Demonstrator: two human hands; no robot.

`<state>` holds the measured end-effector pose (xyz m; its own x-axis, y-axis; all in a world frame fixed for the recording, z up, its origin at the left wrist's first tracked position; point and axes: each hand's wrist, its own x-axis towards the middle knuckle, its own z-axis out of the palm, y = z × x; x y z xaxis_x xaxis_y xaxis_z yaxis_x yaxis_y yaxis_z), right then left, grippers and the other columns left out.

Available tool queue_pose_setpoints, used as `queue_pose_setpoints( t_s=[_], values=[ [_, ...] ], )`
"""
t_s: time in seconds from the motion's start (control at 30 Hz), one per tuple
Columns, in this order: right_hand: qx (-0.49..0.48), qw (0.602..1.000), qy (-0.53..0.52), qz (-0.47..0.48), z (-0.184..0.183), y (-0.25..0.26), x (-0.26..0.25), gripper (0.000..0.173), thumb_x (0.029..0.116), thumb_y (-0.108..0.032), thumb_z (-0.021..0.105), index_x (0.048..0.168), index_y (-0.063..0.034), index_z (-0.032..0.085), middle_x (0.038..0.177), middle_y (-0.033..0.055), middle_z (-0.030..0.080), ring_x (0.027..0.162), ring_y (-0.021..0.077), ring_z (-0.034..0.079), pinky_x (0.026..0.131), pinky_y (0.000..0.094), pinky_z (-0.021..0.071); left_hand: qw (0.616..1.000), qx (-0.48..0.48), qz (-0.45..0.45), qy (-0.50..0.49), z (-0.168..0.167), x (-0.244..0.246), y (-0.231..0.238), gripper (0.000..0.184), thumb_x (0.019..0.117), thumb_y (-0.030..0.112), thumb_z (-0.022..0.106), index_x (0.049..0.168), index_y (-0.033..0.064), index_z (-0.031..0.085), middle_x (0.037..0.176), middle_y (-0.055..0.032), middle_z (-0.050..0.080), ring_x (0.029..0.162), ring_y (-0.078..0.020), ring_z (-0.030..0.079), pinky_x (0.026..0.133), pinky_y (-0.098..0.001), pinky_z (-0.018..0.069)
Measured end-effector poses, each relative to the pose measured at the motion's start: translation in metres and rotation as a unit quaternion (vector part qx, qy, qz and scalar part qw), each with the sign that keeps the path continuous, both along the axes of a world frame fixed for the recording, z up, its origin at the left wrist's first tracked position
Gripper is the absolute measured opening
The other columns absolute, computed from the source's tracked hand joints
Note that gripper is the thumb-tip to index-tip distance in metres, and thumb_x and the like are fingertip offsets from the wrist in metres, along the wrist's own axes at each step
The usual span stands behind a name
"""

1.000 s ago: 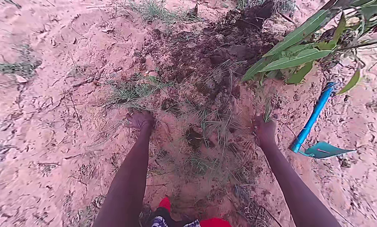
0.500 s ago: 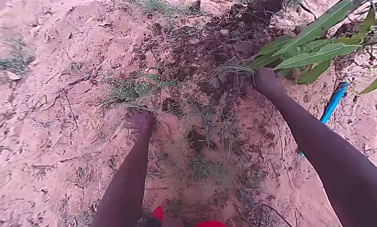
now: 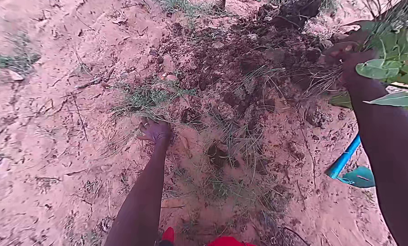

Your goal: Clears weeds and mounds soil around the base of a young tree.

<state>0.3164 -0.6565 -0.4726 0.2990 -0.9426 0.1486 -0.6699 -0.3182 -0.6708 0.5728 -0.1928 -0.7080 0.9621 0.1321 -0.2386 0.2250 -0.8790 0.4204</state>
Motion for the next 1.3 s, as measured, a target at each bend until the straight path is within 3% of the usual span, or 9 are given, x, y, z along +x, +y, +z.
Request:
queue_pose_setpoints(
  t_s=[0.17, 0.23, 0.33, 0.4, 0.57, 0.63, 0.93, 1.1, 1.3],
  values=[
    [-0.048, 0.946, 0.315, 0.063, -0.020, 0.002, 0.015, 0.050, 0.1055, -0.026, 0.055, 0.137, 0.0123, 0.052, 0.137, 0.0392, 0.054, 0.132, 0.0524, 0.051, 0.108, 0.0682, 0.0377, 1.000, 0.016, 0.003, 0.014, -0.001, 0.002, -0.002, 0.067, 0.1061, 0.052, 0.032, 0.158, 0.0101, 0.039, 0.168, -0.0117, 0.029, 0.157, -0.0350, 0.015, 0.119, -0.0718, 0.0004],
    [-0.032, 0.906, 0.419, 0.053, -0.022, 0.017, 0.034, 0.044, 0.1028, -0.020, 0.060, 0.128, 0.0159, 0.057, 0.134, 0.0417, 0.055, 0.131, 0.0565, 0.051, 0.105, 0.0709, 0.0367, 1.000, 0.019, 0.005, 0.017, -0.001, 0.003, -0.002, 0.066, 0.1059, 0.052, 0.033, 0.158, 0.0112, 0.039, 0.168, -0.0101, 0.029, 0.157, -0.0341, 0.015, 0.119, -0.0714, 0.0007],
    [-0.002, 0.892, 0.444, 0.084, -0.020, 0.039, 0.046, 0.046, 0.1034, -0.011, 0.060, 0.134, 0.0212, 0.049, 0.142, 0.0442, 0.048, 0.139, 0.0568, 0.043, 0.113, 0.0657, 0.0307, 1.000, 0.021, 0.007, 0.016, -0.001, 0.003, -0.001, 0.066, 0.1055, 0.053, 0.033, 0.156, 0.0113, 0.042, 0.167, -0.0094, 0.030, 0.157, -0.0342, 0.016, 0.119, -0.0711, 0.0009],
    [-0.024, 0.895, 0.436, 0.091, -0.029, 0.033, 0.045, 0.042, 0.1023, -0.011, 0.061, 0.129, 0.0200, 0.054, 0.135, 0.0428, 0.054, 0.132, 0.0564, 0.050, 0.108, 0.0673, 0.0380, 0.999, 0.028, 0.009, 0.016, -0.003, 0.003, -0.001, 0.067, 0.1046, 0.055, 0.034, 0.156, 0.0124, 0.043, 0.167, -0.0083, 0.031, 0.157, -0.0335, 0.016, 0.119, -0.0712, 0.0016],
    [-0.040, 0.897, 0.440, -0.014, -0.041, 0.014, 0.055, 0.063, 0.0986, -0.033, 0.065, 0.129, 0.0205, 0.053, 0.141, 0.0436, 0.049, 0.141, 0.0555, 0.041, 0.114, 0.0713, 0.0276, 0.999, 0.021, 0.007, 0.024, -0.001, 0.005, -0.001, 0.068, 0.1043, 0.057, 0.033, 0.155, 0.0124, 0.045, 0.168, -0.0088, 0.029, 0.158, -0.0334, 0.014, 0.119, -0.0707, 0.0004],
    [-0.021, 0.895, 0.446, -0.013, -0.041, 0.015, 0.053, 0.058, 0.1028, -0.032, 0.060, 0.128, 0.0198, 0.054, 0.140, 0.0431, 0.050, 0.139, 0.0555, 0.044, 0.109, 0.0709, 0.0347, 0.999, 0.017, 0.006, 0.028, -0.002, 0.003, 0.000, 0.068, 0.1050, 0.056, 0.032, 0.155, 0.0120, 0.044, 0.168, -0.0097, 0.027, 0.158, -0.0333, 0.013, 0.119, -0.0705, -0.0007],
    [-0.078, 0.869, 0.483, 0.070, -0.041, 0.026, 0.047, 0.050, 0.1022, -0.032, 0.063, 0.119, 0.0151, 0.062, 0.129, 0.0419, 0.058, 0.130, 0.0582, 0.050, 0.104, 0.0759, 0.0344, 0.999, 0.014, 0.002, 0.029, -0.001, 0.003, 0.000, 0.064, 0.1060, 0.050, 0.033, 0.159, 0.0151, 0.037, 0.170, -0.0083, 0.024, 0.158, -0.0339, 0.013, 0.118, -0.0717, -0.0016],
    [-0.019, 0.841, 0.490, 0.229, -0.033, 0.019, 0.044, 0.030, 0.1056, -0.012, 0.058, 0.114, 0.0161, 0.064, 0.119, 0.0383, 0.063, 0.117, 0.0530, 0.060, 0.100, 0.0658, 0.0434, 1.000, 0.014, -0.003, 0.027, 0.003, 0.002, -0.001, 0.065, 0.1058, 0.051, 0.031, 0.158, 0.0127, 0.038, 0.169, -0.0097, 0.025, 0.158, -0.0341, 0.014, 0.119, -0.0718, 0.0004],
    [-0.007, 0.916, 0.297, 0.268, -0.035, 0.007, 0.038, 0.032, 0.1046, -0.004, 0.054, 0.131, 0.0152, 0.055, 0.129, 0.0375, 0.058, 0.123, 0.0475, 0.057, 0.107, 0.0603, 0.0414, 1.000, 0.009, 0.008, 0.028, 0.005, 0.002, -0.002, 0.064, 0.1067, 0.049, 0.035, 0.158, 0.0115, 0.038, 0.169, -0.0103, 0.025, 0.158, -0.0344, 0.014, 0.119, -0.0714, 0.0007]
  ],
)
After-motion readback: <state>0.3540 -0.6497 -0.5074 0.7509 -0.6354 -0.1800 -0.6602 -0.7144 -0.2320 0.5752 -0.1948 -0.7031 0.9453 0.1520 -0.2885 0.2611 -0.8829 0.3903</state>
